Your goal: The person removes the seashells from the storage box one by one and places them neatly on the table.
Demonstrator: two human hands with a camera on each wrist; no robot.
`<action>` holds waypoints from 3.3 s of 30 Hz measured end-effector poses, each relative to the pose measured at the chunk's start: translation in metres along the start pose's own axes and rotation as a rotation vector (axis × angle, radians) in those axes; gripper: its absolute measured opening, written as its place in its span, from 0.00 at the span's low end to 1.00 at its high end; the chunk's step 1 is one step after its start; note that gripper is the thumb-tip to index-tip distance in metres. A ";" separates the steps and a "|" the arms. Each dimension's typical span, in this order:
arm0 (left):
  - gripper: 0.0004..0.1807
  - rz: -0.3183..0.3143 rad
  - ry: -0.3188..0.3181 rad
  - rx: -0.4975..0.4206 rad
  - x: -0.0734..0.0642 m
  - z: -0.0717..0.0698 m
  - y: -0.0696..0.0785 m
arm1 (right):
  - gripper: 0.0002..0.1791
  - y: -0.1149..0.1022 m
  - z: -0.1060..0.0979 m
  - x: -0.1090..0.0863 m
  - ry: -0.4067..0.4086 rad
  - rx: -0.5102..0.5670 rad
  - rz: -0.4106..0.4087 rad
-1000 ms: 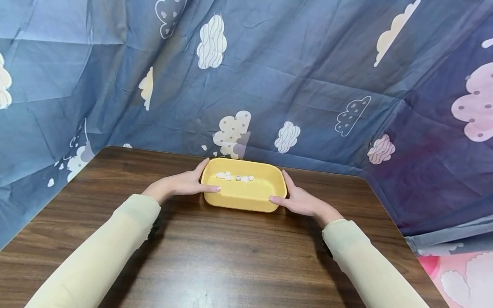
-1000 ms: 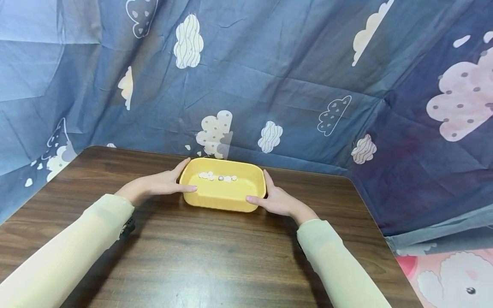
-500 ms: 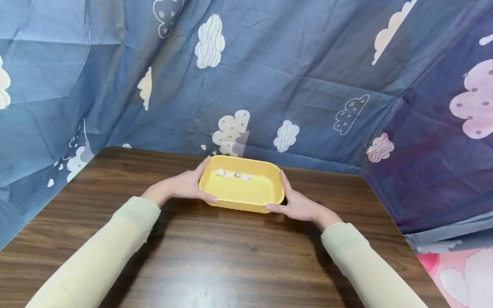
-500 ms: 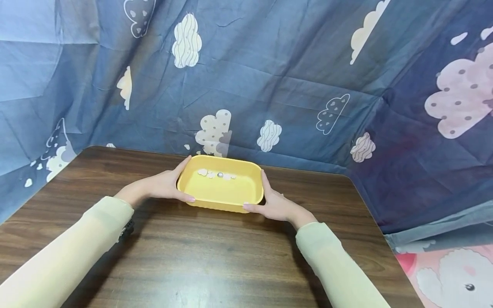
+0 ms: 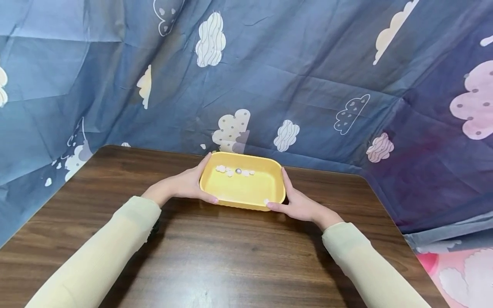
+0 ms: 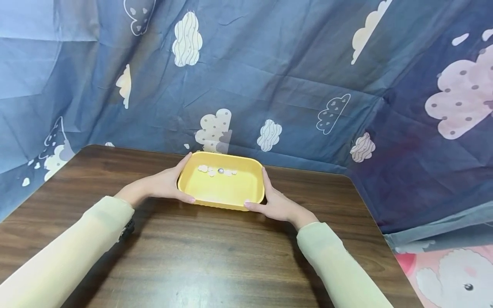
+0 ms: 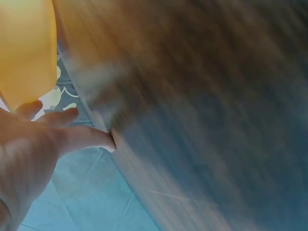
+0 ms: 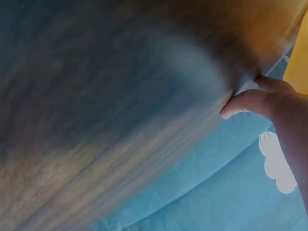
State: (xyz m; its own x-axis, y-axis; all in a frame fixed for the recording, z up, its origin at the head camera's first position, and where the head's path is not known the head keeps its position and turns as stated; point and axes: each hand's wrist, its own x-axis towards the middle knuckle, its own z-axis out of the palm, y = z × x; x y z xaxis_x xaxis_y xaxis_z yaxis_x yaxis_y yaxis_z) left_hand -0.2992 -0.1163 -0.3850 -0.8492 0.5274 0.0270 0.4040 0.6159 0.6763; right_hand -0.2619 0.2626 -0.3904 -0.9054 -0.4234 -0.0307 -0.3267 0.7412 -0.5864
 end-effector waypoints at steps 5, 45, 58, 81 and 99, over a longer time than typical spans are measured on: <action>0.83 0.008 -0.013 -0.010 0.002 -0.001 0.000 | 0.67 -0.001 -0.001 0.000 0.006 -0.005 0.002; 0.80 -0.203 -0.195 0.134 0.005 -0.008 0.017 | 0.31 -0.079 -0.005 0.098 -0.065 0.018 0.212; 0.80 -0.193 -0.196 0.137 0.007 -0.009 0.014 | 0.31 -0.060 0.014 0.101 -0.089 0.053 0.275; 0.78 -0.206 -0.199 0.131 0.006 -0.007 0.016 | 0.20 -0.057 0.031 0.099 0.045 -0.054 0.169; 0.79 -0.224 -0.178 0.133 0.006 -0.007 0.016 | 0.16 -0.072 -0.006 0.099 0.137 -0.070 0.148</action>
State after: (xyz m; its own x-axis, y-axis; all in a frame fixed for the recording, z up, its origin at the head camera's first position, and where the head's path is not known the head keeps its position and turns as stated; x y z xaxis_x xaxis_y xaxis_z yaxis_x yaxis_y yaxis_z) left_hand -0.3003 -0.1071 -0.3692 -0.8539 0.4569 -0.2493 0.2645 0.7935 0.5481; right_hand -0.3294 0.1705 -0.3466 -0.9717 -0.2363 0.0008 -0.2014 0.8265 -0.5256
